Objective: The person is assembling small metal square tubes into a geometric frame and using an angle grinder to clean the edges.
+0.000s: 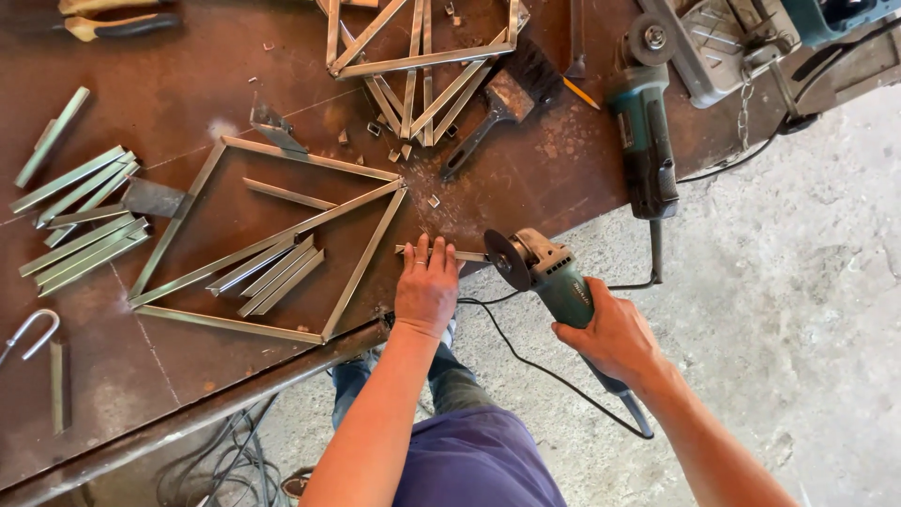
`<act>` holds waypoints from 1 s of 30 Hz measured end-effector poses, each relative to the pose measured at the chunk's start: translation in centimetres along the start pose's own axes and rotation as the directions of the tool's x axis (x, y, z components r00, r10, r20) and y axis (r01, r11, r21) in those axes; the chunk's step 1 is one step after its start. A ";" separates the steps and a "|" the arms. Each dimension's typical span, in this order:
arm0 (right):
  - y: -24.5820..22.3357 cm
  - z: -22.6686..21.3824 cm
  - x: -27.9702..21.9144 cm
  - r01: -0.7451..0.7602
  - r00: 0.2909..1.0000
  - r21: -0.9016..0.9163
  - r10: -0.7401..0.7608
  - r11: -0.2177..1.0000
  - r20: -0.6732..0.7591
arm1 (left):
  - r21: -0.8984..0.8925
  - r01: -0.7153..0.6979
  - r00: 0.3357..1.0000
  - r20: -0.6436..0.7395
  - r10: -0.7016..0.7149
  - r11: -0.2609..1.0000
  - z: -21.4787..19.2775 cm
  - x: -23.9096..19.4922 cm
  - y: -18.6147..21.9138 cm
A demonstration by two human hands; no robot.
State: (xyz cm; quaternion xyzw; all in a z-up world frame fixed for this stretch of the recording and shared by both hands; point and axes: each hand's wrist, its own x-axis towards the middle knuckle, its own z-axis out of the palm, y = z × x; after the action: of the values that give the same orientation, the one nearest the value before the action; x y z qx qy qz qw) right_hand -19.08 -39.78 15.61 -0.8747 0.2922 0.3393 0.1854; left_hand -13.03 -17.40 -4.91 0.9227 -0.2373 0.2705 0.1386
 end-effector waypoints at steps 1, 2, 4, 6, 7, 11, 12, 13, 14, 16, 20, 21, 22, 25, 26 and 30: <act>-0.1 -0.1 -0.1 0.002 1.000 0.006 -0.002 1.000 0.005 | 0.003 0.001 1.000 -0.006 -0.001 1.000 0.0 0.0 0.1; -0.1 -0.1 0.1 0.003 1.000 0.003 -0.003 1.000 0.006 | 0.004 0.005 1.000 -0.005 -0.005 1.000 -0.1 0.1 0.0; 0.2 0.1 0.5 -0.011 1.000 -0.014 0.011 1.000 0.009 | 0.011 0.003 1.000 0.000 -0.003 1.000 -0.3 0.1 0.1; 0.1 0.0 0.5 -0.011 1.000 -0.016 0.011 1.000 0.012 | 0.007 0.005 1.000 0.010 -0.005 1.000 -0.2 0.0 0.2; 0.1 -0.1 0.6 -0.009 1.000 -0.017 0.010 1.000 0.013 | 0.005 0.006 1.000 0.018 -0.006 1.000 -0.2 0.0 0.1; -0.3 -0.3 0.4 -0.010 1.000 -0.010 0.011 1.000 0.020 | 0.002 0.013 1.000 0.016 -0.013 1.000 -0.2 0.1 0.2; -0.5 -0.4 0.2 -0.010 1.000 -0.009 0.010 1.000 0.020 | 0.001 0.013 1.000 0.015 -0.013 1.000 -0.1 0.0 0.2; -0.7 -0.4 -0.1 -0.009 1.000 -0.009 0.010 1.000 0.022 | 0.001 0.014 1.000 0.017 -0.014 1.000 0.0 -0.1 0.2; -0.6 -0.4 0.0 -0.009 1.000 -0.010 0.009 1.000 0.023 | 0.001 0.015 1.000 0.018 -0.015 1.000 -0.1 -0.1 0.2; -0.6 -0.4 0.3 -0.008 1.000 -0.013 0.008 1.000 0.014 | 0.000 0.018 1.000 0.022 -0.018 1.000 -0.1 0.0 0.2; -0.4 -0.3 0.3 -0.004 1.000 -0.008 0.004 1.000 0.014 | -0.007 0.018 0.999 0.030 -0.017 1.000 -0.2 0.1 0.2; -0.4 -0.3 0.3 -0.007 1.000 -0.011 0.007 1.000 0.014 | -0.006 0.018 0.999 0.030 -0.018 1.000 -0.2 0.1 0.3; -0.5 -0.3 0.2 -0.010 1.000 -0.014 0.010 1.000 0.013 | -0.005 0.018 0.999 0.031 -0.018 1.000 -0.2 0.1 0.3; -0.5 -0.2 0.2 -0.001 1.000 0.004 0.001 1.000 0.007 | -0.004 0.018 0.999 0.026 -0.018 1.000 -0.1 -0.1 0.3; -0.6 -0.2 0.2 0.000 1.000 0.004 0.000 1.000 0.008 | -0.003 0.018 0.999 0.027 -0.018 1.000 -0.1 -0.1 0.3; -0.5 -0.3 0.4 0.000 1.000 -0.007 0.000 1.000 0.013 | -0.010 0.022 0.999 0.027 -0.021 1.000 -0.3 0.2 0.3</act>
State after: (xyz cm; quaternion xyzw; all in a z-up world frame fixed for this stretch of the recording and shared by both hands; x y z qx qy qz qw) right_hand -18.40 -39.65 15.62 -0.8732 0.2899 0.3458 0.1841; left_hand -13.19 -17.62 -4.53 0.9280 -0.2305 0.2555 0.1430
